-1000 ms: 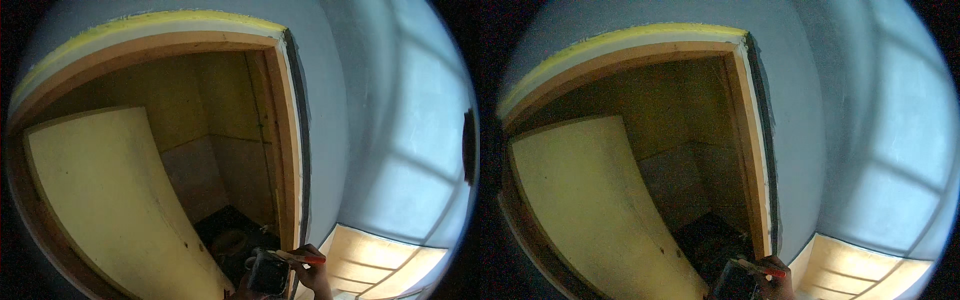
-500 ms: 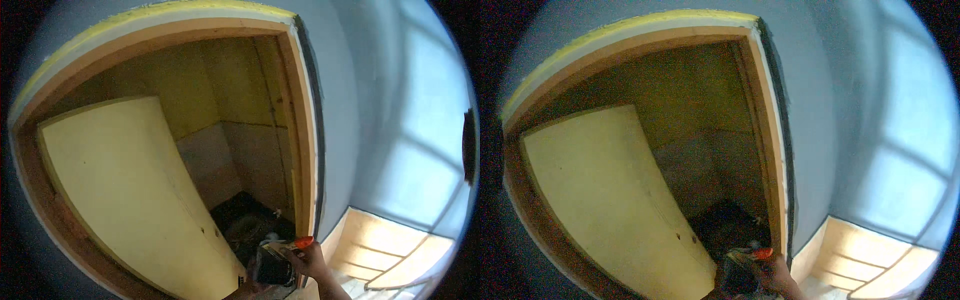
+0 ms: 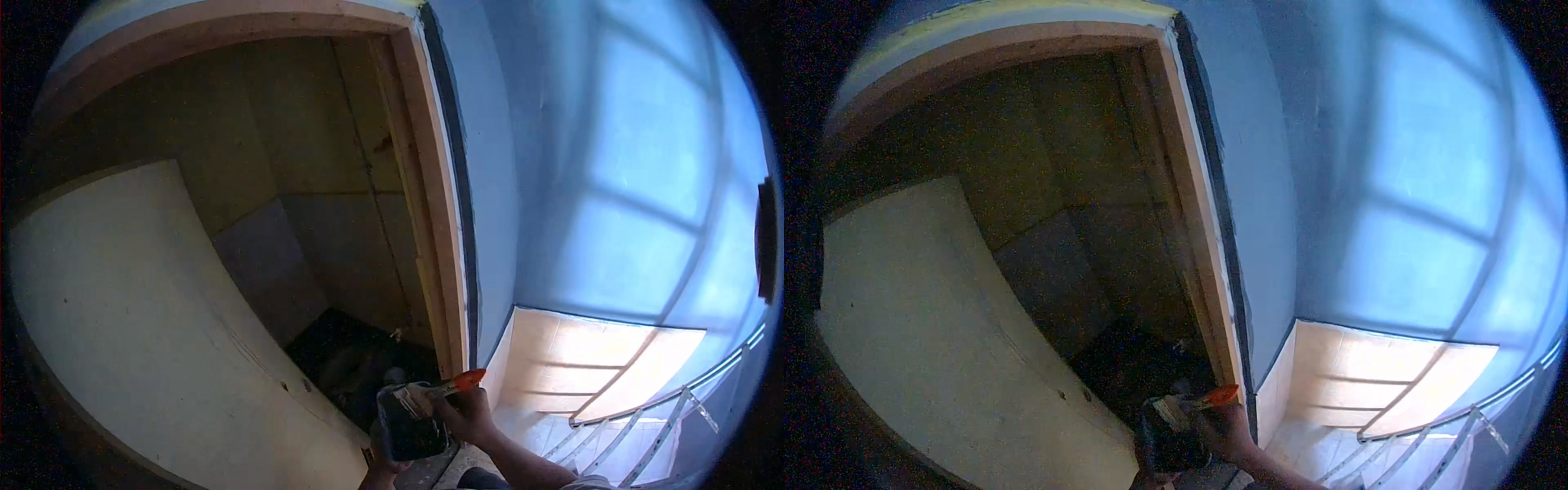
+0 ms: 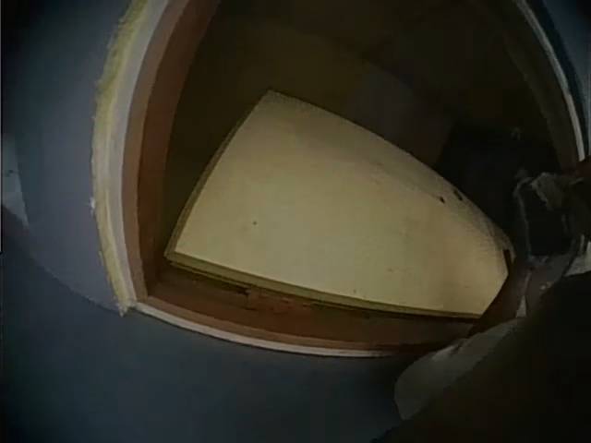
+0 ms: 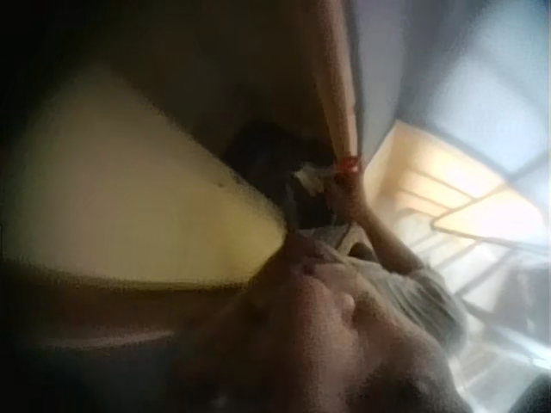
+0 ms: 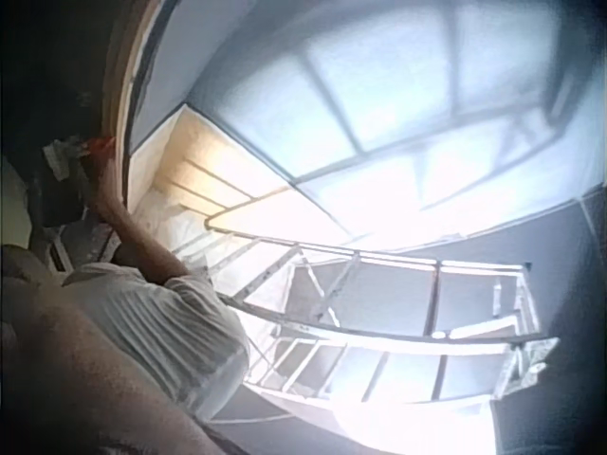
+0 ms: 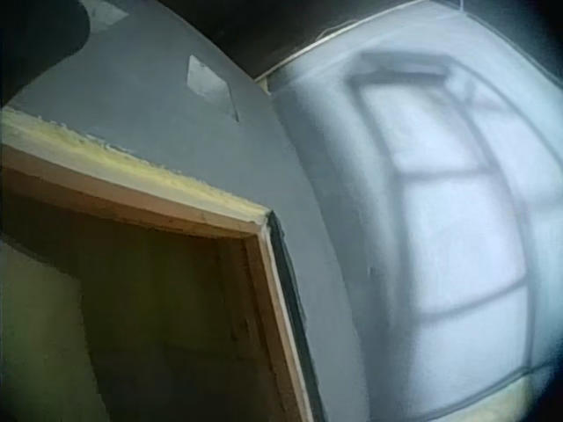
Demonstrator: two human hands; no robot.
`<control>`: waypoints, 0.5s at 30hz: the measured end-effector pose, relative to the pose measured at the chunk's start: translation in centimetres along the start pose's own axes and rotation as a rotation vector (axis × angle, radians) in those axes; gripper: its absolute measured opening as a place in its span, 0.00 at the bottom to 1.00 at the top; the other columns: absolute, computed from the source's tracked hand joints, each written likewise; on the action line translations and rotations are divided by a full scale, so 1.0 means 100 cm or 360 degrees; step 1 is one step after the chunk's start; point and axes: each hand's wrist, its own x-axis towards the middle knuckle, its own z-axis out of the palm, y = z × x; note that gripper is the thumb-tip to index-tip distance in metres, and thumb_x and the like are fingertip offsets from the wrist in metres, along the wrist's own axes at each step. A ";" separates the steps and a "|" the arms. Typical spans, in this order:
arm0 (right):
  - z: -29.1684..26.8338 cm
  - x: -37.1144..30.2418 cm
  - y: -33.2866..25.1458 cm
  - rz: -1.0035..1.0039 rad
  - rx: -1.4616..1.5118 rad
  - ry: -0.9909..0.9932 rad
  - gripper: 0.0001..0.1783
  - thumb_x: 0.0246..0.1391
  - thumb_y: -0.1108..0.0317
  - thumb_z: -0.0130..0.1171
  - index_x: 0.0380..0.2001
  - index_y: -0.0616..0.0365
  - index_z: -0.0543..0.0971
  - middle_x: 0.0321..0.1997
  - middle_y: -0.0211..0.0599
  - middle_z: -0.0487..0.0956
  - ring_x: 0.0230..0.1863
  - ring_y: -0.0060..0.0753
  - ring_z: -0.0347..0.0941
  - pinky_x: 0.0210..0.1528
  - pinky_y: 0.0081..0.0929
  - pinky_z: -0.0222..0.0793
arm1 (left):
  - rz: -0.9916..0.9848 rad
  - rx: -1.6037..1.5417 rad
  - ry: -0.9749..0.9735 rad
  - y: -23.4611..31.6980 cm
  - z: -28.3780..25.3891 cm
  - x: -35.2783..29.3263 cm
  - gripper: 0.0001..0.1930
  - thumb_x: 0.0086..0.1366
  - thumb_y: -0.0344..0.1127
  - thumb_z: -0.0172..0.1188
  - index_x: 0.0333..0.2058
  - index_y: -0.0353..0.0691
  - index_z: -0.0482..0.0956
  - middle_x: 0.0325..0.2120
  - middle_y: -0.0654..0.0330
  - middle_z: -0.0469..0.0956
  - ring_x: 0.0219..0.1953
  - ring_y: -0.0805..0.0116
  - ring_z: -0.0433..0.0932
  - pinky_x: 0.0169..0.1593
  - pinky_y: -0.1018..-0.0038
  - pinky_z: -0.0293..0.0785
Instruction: The person paints the edges of a doorway and the top of a tiled wall using a brush, dipping it into a container of dark paint held in the other hand.
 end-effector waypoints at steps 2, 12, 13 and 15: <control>-0.007 -0.002 0.008 0.0008 -0.0166 -0.0104 0.11 0.65 0.68 0.62 0.41 0.68 0.82 0.35 0.41 0.86 0.37 0.28 0.83 0.39 0.30 0.80 | 0.0047 -0.0075 -0.0066 -0.006 0.014 -0.012 0.33 0.74 0.58 0.46 0.70 0.45 0.60 0.63 0.52 0.71 0.60 0.51 0.76 0.63 0.52 0.75; -0.066 0.055 0.021 -0.0323 -0.0371 -0.0498 0.11 0.54 0.70 0.64 0.41 0.58 0.79 0.34 0.48 0.79 0.39 0.52 0.79 0.38 0.43 0.74 | 0.0148 -0.0222 -0.0027 -0.013 0.109 0.014 0.34 0.75 0.59 0.45 0.71 0.44 0.59 0.64 0.51 0.70 0.61 0.52 0.75 0.64 0.51 0.75; -0.066 0.066 0.026 -0.0511 -0.0343 -0.0398 0.12 0.54 0.70 0.65 0.42 0.58 0.80 0.35 0.47 0.80 0.38 0.52 0.79 0.38 0.44 0.74 | 0.0191 -0.0213 0.0002 -0.011 0.113 0.021 0.34 0.75 0.59 0.45 0.70 0.44 0.60 0.64 0.51 0.70 0.61 0.52 0.76 0.63 0.51 0.75; -0.068 0.091 0.003 -0.0614 -0.0158 -0.0468 0.10 0.55 0.71 0.64 0.41 0.59 0.83 0.32 0.45 0.83 0.31 0.43 0.81 0.33 0.36 0.75 | 0.0276 -0.0207 0.0047 -0.010 0.112 0.023 0.34 0.74 0.59 0.47 0.69 0.43 0.61 0.63 0.51 0.72 0.60 0.52 0.76 0.63 0.52 0.76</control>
